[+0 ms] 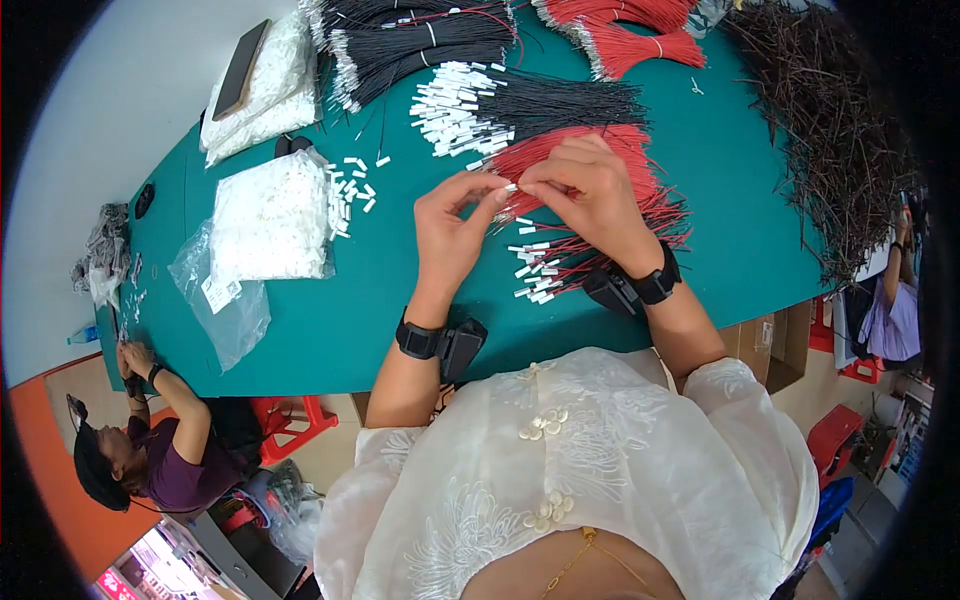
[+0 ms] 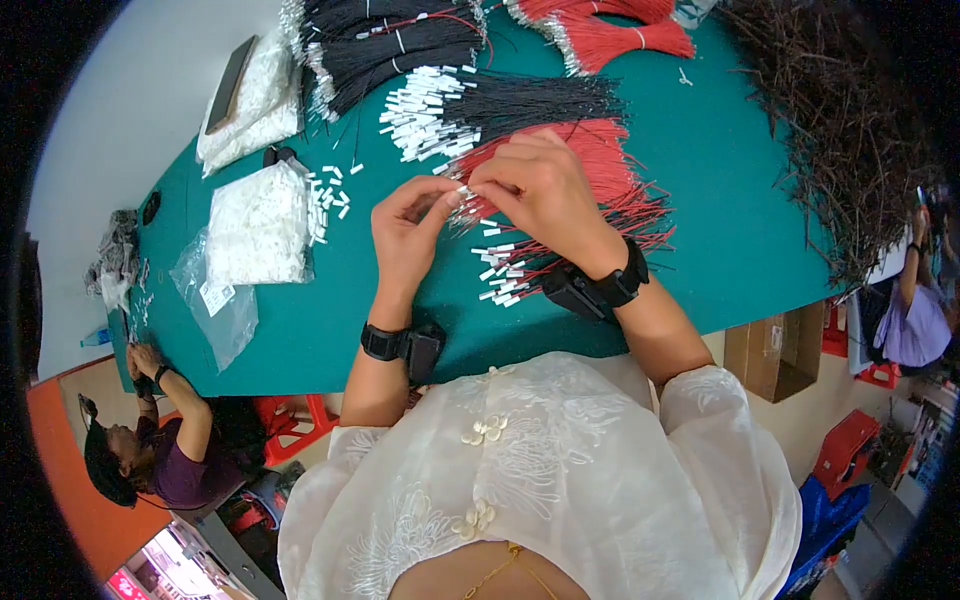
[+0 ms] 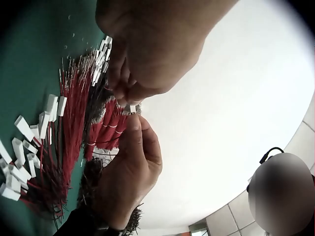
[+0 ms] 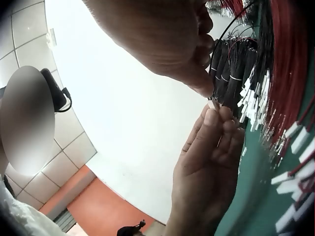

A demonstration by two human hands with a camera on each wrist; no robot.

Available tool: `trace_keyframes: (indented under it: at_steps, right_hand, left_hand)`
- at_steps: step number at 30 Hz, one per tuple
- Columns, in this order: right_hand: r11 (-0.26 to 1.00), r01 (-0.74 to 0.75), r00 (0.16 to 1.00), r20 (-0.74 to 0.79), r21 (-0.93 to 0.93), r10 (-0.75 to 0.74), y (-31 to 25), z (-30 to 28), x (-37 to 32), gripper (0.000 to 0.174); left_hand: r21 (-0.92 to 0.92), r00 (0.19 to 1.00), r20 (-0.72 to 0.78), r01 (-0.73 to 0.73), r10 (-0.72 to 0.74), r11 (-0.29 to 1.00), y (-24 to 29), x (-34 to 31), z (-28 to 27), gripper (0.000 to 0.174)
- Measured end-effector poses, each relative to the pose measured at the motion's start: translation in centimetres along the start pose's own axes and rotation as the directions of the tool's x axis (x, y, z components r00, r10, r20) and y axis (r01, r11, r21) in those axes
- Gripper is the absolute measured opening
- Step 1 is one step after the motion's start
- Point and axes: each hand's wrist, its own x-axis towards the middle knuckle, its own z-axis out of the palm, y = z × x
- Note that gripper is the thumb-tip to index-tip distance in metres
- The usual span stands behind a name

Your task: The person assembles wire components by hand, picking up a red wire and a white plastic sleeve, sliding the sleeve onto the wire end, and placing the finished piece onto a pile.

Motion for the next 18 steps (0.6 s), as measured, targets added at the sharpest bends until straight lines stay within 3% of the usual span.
trace_keyframes:
  at_steps: [8, 12, 15, 16, 18]
  right_hand:
    - [1.0, -0.01, 1.0, 0.018, 0.006, 0.01, -0.1, -0.1, 0.2, 0.009]
    - [0.999, 0.018, 0.994, -0.104, -0.045, -0.022, -0.6, -0.6, 1.1, 0.011]
    - [0.993, 0.027, 0.99, 0.139, -0.113, -0.011, 0.0, -2.2, 0.5, 0.014]
    - [0.993, 0.03, 0.99, 0.14, -0.111, -0.014, 0.0, -2.7, 0.4, 0.014]
    - [0.986, -0.058, 0.944, 0.313, -0.155, 0.105, -0.3, -3.5, -0.1, 0.015]
  left_hand:
    - [0.003, 1.0, -0.003, -0.002, 0.002, 1.0, -0.3, 0.0, 0.0, 0.01]
    - [0.046, 0.996, -0.046, -0.075, 0.077, 0.996, -0.1, 0.4, -0.1, 0.012]
    - [0.179, 0.992, 0.048, -0.123, 0.116, 0.976, 0.2, 0.5, -1.1, 0.016]
    - [0.18, 0.992, 0.045, -0.123, 0.117, 0.976, 0.1, 0.6, -1.4, 0.016]
    - [0.284, 0.996, -0.069, -0.036, 0.058, 0.958, -0.5, 1.0, -1.8, 0.018]
